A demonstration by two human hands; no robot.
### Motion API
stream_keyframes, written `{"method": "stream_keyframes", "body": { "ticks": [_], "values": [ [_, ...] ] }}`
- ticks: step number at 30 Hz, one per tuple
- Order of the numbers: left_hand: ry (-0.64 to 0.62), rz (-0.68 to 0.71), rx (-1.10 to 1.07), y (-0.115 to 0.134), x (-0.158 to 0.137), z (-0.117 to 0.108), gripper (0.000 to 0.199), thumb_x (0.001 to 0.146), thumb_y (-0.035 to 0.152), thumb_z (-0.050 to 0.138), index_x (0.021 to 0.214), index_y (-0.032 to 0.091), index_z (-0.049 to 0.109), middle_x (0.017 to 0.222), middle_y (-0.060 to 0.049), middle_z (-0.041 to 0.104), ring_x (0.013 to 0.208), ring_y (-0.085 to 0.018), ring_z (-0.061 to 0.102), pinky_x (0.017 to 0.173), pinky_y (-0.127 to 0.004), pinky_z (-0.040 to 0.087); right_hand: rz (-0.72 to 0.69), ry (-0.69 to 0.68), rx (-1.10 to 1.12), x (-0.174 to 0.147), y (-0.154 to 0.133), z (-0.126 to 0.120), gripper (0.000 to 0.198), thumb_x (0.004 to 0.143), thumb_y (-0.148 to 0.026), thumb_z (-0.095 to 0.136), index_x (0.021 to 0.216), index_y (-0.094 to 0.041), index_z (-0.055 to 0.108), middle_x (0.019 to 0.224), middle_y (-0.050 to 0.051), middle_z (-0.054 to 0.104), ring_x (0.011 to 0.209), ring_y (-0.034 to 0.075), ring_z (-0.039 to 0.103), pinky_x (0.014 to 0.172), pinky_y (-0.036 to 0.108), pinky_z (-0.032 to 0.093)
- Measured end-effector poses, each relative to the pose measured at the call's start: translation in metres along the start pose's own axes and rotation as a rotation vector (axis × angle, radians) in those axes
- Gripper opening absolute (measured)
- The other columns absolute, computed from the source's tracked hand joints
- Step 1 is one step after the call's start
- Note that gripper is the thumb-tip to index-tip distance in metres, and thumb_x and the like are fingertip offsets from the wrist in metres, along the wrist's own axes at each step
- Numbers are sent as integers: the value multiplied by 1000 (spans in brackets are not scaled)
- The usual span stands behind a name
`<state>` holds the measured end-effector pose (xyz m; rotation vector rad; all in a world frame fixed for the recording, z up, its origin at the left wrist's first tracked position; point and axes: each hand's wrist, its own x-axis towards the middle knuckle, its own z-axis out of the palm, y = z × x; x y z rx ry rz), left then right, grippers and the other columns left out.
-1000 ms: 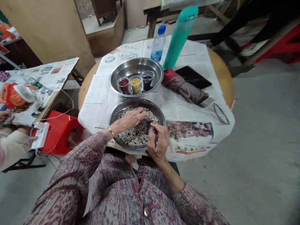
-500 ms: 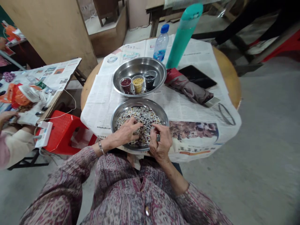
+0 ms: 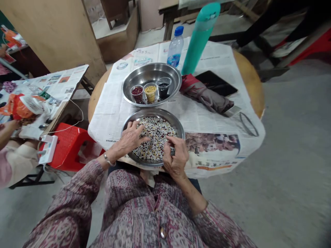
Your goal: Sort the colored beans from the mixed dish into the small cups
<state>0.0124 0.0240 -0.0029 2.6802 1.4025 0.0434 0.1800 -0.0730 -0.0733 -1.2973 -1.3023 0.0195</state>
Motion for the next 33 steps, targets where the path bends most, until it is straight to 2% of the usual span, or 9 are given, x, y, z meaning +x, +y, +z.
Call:
{"method": "stream_keyframes", "body": {
  "ticks": [4, 6, 9, 12, 16, 21, 24, 27, 33],
  "values": [
    [-172, 73, -48, -2, -31, -5, 79, 77, 56, 76, 139, 20, 44, 132, -15, 46, 117, -34, 48, 96, -48, 50, 3, -6, -5, -1, 1, 0, 23, 91, -15, 53, 111, -21, 61, 99, 7, 69, 93, 20, 65, 80, 37, 54],
    [-197, 117, -131, 4, -35, 3, 66, 81, 43, 75, 136, 20, 46, 126, -13, 48, 112, -29, 53, 95, -43, 51, 14, -11, -10, -2, 2, 0, 22, 91, -17, 53, 111, -21, 62, 99, 7, 69, 92, 20, 65, 80, 37, 54],
    [-142, 180, -289, 20, -26, 22, 33, 92, 17, 56, 125, 20, 52, 115, -7, 52, 102, -20, 58, 94, -36, 52, 33, -18, -29, -3, 2, 0, 20, 92, -19, 51, 109, -21, 62, 98, 8, 68, 92, 21, 65, 80, 38, 55],
    [-35, 232, -382, 35, -7, 32, 28, 94, 7, 44, 118, 19, 55, 108, -5, 57, 104, -18, 58, 97, -36, 51, 38, -10, -36, -2, 1, 0, 20, 94, -20, 50, 109, -21, 63, 97, 8, 68, 91, 20, 65, 81, 38, 55],
    [94, 229, -341, 39, 7, 20, 31, 94, 15, 52, 125, 20, 53, 123, -8, 57, 116, -22, 54, 103, -42, 48, 30, 16, 6, 0, -2, -1, 22, 95, -19, 47, 110, -21, 63, 99, 7, 69, 93, 20, 65, 85, 39, 53],
    [-83, 500, -127, 35, 1, 11, 55, 81, 36, 74, 131, 22, 54, 147, -11, 45, 136, -34, 38, 113, -52, 37, 29, 22, 29, -1, -1, -1, 21, 96, -19, 47, 109, -22, 63, 99, 7, 69, 94, 20, 64, 85, 38, 52],
    [-114, 588, -51, 39, 11, 21, 39, 87, 31, 67, 124, 22, 59, 146, -9, 47, 137, -31, 38, 117, -50, 32, 29, 11, 17, -2, 0, -1, 20, 96, -21, 47, 108, -21, 63, 99, 7, 69, 93, 20, 65, 85, 38, 52],
    [-124, 564, -19, 37, 28, 27, 23, 95, 16, 49, 114, 20, 62, 128, -7, 57, 122, -23, 50, 107, -38, 43, 31, 2, -1, -2, 0, 0, 21, 96, -21, 46, 108, -21, 63, 98, 7, 69, 93, 20, 65, 85, 39, 53],
    [17, 240, -50, 5, 19, 10, 26, 96, 7, 39, 106, 16, 61, 113, -8, 58, 107, -20, 54, 98, -35, 48, -3, 2, 35, -1, 1, 0, 24, 94, -16, 49, 112, -21, 64, 98, 8, 70, 93, 20, 66, 85, 38, 54]
  ]
}}
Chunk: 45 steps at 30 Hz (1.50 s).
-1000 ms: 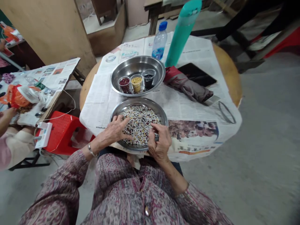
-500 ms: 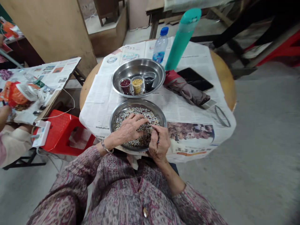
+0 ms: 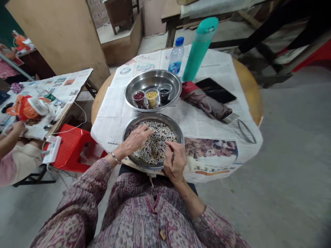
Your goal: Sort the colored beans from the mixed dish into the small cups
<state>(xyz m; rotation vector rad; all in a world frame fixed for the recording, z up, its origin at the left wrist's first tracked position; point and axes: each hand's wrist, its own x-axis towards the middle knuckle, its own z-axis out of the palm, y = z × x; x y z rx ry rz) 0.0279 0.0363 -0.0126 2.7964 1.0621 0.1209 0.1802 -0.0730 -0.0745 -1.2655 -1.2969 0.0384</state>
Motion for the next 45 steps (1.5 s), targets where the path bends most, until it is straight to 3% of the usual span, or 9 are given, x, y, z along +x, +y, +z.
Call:
{"method": "stream_keyframes", "body": {
  "ticks": [3, 8, 12, 18, 24, 31, 35, 40, 45],
  "values": [
    [57, -118, -7, -5, -12, -5, 24, 95, 24, 55, 118, 17, 59, 128, -11, 52, 117, -25, 50, 103, -41, 46, 7, -7, -3, 0, 0, 0, 24, 93, -17, 50, 112, -22, 64, 98, 7, 71, 93, 20, 66, 85, 39, 55],
    [-1, -206, -4, 7, 6, 7, 79, 77, 55, 77, 141, 20, 45, 146, -18, 39, 129, -39, 41, 100, -55, 46, 15, -28, -12, -1, 1, -1, 23, 93, -17, 50, 111, -21, 64, 98, 8, 70, 93, 21, 66, 86, 40, 55],
    [-56, -29, -87, 21, 24, 14, 28, 93, 23, 58, 121, 19, 59, 121, -9, 55, 115, -23, 54, 101, -39, 47, 14, -35, -27, -2, 1, -1, 23, 93, -16, 51, 112, -21, 63, 99, 8, 70, 94, 21, 65, 86, 40, 55],
    [-159, 78, -15, 18, -15, -3, 20, 96, 12, 46, 103, 18, 63, 103, -7, 61, 99, -21, 57, 87, -34, 49, 15, -63, -63, -2, 1, -2, 21, 93, -19, 51, 111, -21, 63, 97, 7, 70, 92, 20, 66, 84, 39, 54],
    [13, 43, -42, -3, -60, -1, 18, 100, 23, 49, 98, 18, 66, 113, -7, 63, 104, -21, 55, 94, -35, 47, -22, -184, -152, 3, -3, -6, 18, 95, -20, 50, 106, -20, 64, 95, 6, 71, 89, 19, 66, 83, 37, 52],
    [387, -75, -213, -6, -72, 25, 25, 102, 30, 45, 90, 19, 64, 82, -3, 67, 83, -17, 59, 88, -35, 47, -163, -777, -410, 20, -17, -22, 17, 94, -31, 58, 106, -21, 64, 98, 6, 69, 93, 22, 64, 81, 35, 48],
    [494, -96, -291, -7, -77, 36, 27, 98, 30, 47, 77, 20, 60, 71, -2, 63, 74, -16, 58, 84, -35, 48, -148, -820, -513, 20, -21, -12, 49, 87, -40, 65, 131, -19, 54, 107, 11, 65, 95, 27, 63, 71, 36, 51],
    [522, -64, -316, -11, -79, 43, 31, 98, 26, 44, 70, 21, 55, 67, -2, 60, 70, -16, 57, 84, -34, 47, -11, -868, -329, 24, -15, 26, 24, 86, -17, 53, 107, -18, 65, 96, 8, 68, 82, 21, 64, 76, 33, 51],
    [604, -26, -311, -11, -77, 43, 31, 100, 24, 42, 72, 20, 55, 69, -2, 61, 71, -16, 57, 84, -34, 47, 21, -876, -100, 39, -16, 57, 23, 86, -14, 51, 100, -18, 69, 95, 7, 72, 86, 20, 65, 84, 34, 52]
  ]
}}
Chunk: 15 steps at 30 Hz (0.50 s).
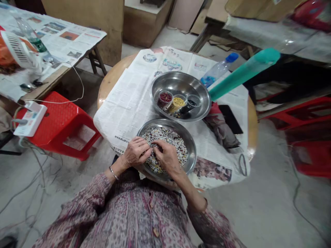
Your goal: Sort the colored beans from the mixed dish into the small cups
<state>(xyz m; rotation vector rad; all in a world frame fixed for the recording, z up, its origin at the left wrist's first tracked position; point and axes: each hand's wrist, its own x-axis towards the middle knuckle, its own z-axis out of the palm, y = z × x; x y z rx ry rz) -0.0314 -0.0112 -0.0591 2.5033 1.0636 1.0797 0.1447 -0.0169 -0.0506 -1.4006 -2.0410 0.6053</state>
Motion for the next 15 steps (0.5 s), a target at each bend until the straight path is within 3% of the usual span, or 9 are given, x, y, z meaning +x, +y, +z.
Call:
{"method": "stream_keyframes", "body": {
  "ticks": [4, 7, 11, 15],
  "values": [
    [71, 34, -9, -1, -1, 2, 29, 100, 23, 43, 74, 19, 56, 71, -3, 63, 72, -16, 58, 83, -34, 47, -246, -170, -169, 15, -5, -1, 27, 85, -18, 57, 109, -17, 68, 122, 12, 66, 115, 28, 55, 101, 42, 46],
    [74, 43, 11, -1, 0, 2, 29, 99, 22, 44, 71, 20, 54, 68, -2, 61, 70, -16, 57, 81, -34, 47, -307, -196, -351, 24, 3, -7, 32, 88, -26, 59, 119, -17, 65, 133, 14, 59, 127, 32, 45, 107, 48, 40],
    [89, 52, 17, 1, 3, 0, 31, 98, 20, 46, 67, 20, 49, 64, 0, 56, 65, -15, 52, 77, -32, 46, -173, -124, -505, 24, 24, -27, 23, 94, -29, 53, 108, -18, 67, 122, 13, 64, 116, 30, 52, 100, 45, 44],
    [99, 39, 16, 1, 3, 0, 32, 98, 20, 46, 66, 21, 47, 63, 1, 54, 64, -15, 51, 77, -32, 46, -27, -89, -602, -1, 38, -51, 19, 93, -24, 51, 101, -18, 67, 111, 13, 65, 106, 28, 55, 89, 41, 48]
  ]
}}
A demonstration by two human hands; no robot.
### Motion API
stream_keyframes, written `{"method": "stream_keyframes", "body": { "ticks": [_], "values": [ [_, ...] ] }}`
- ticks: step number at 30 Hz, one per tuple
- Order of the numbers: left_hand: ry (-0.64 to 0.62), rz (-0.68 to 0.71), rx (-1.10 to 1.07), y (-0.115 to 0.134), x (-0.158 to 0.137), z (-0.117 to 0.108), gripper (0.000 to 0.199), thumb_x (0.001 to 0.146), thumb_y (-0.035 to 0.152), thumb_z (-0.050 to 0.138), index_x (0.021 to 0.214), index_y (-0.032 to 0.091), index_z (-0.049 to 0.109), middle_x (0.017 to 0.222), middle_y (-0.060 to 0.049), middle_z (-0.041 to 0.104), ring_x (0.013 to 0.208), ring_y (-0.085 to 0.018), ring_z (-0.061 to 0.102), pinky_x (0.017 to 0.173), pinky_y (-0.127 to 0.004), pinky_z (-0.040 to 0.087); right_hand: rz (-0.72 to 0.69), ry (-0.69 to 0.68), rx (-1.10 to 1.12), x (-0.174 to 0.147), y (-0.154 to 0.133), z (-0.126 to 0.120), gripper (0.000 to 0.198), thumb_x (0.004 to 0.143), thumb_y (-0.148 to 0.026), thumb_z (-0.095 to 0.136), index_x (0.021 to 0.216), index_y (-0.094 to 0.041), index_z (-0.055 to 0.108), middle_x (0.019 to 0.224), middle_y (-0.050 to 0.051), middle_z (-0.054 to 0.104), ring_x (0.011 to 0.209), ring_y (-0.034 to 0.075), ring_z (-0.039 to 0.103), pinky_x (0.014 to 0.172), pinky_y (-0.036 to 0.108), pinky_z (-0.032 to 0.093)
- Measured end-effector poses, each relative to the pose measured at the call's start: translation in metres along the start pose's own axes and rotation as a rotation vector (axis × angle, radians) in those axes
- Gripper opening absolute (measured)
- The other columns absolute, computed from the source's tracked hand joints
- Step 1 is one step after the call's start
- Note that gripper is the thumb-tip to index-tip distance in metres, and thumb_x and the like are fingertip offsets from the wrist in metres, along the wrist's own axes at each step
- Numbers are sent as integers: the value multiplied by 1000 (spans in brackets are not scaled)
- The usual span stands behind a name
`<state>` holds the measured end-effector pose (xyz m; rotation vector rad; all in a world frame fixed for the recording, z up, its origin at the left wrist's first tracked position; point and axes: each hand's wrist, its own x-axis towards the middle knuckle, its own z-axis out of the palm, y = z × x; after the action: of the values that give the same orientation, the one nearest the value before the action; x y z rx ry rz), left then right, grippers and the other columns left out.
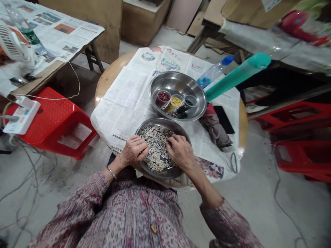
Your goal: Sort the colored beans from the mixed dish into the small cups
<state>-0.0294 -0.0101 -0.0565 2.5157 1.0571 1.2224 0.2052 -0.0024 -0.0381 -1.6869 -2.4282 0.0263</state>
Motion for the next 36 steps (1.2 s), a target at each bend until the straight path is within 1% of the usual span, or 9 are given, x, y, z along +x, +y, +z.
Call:
{"method": "stream_keyframes", "body": {
  "ticks": [3, 7, 11, 15, 20, 22, 27, 31, 36],
  "values": [
    [2, -3, -3, 0, -1, 1, 32, 98, 20, 47, 66, 21, 47, 63, 1, 54, 65, -15, 52, 78, -32, 46, 46, -3, 46, -25, 1, -4, 23, 93, -30, 52, 107, -18, 65, 108, 14, 65, 101, 28, 57, 89, 42, 50],
    [-12, -11, -2, 0, -1, 0, 32, 99, 20, 46, 66, 20, 47, 63, 1, 54, 65, -15, 52, 78, -32, 46, 34, 16, 303, -34, -18, 5, 35, 90, -34, 56, 121, -16, 61, 112, 15, 64, 104, 28, 60, 92, 44, 51],
    [-12, -8, -13, 0, -1, 0, 32, 99, 20, 46, 67, 20, 48, 64, 0, 53, 65, -15, 51, 77, -33, 46, 74, 49, 599, -15, -40, 12, 26, 85, -19, 54, 107, -20, 68, 101, 9, 70, 93, 22, 66, 86, 38, 54],
    [-28, -39, -9, -1, -3, 1, 33, 100, 22, 44, 67, 20, 48, 64, 0, 52, 66, -16, 51, 77, -33, 46, 15, 32, 748, -8, -53, 4, 21, 87, -19, 55, 100, -22, 70, 94, 5, 72, 85, 19, 66, 80, 34, 54],
    [-73, -28, -4, -1, -3, 0, 34, 100, 22, 40, 68, 20, 49, 65, -1, 54, 67, -16, 52, 78, -34, 46, -360, -98, 506, -17, -60, 3, 22, 89, -18, 57, 105, -24, 71, 112, 7, 69, 109, 24, 57, 98, 44, 48],
    [-70, -23, 2, 0, -3, 0, 33, 100, 22, 41, 69, 20, 50, 66, -1, 55, 68, -16, 52, 78, -34, 47, -420, -74, 381, -14, -58, 8, 23, 90, -19, 56, 109, -23, 69, 120, 9, 66, 118, 27, 51, 101, 47, 47],
    [-38, -30, 3, -1, -3, 1, 32, 99, 21, 45, 67, 21, 47, 64, 0, 53, 67, -16, 51, 77, -33, 46, -305, 58, 201, -1, -26, 13, 22, 96, -24, 51, 109, -21, 68, 122, 11, 63, 116, 27, 52, 100, 45, 48],
    [-27, -27, -3, -1, -3, 1, 31, 97, 20, 48, 67, 21, 45, 64, 1, 51, 66, -15, 50, 77, -33, 45, -171, 58, 149, -22, -3, 4, 23, 96, -25, 50, 109, -19, 68, 116, 13, 63, 110, 27, 56, 98, 46, 50],
    [-45, -30, -13, -1, 0, -2, 30, 97, 20, 48, 67, 21, 46, 64, 0, 52, 66, -16, 50, 76, -33, 44, -219, -74, 347, -49, -25, -5, 28, 96, -31, 54, 121, -22, 61, 119, 11, 60, 113, 24, 57, 96, 42, 53]
  ]
}}
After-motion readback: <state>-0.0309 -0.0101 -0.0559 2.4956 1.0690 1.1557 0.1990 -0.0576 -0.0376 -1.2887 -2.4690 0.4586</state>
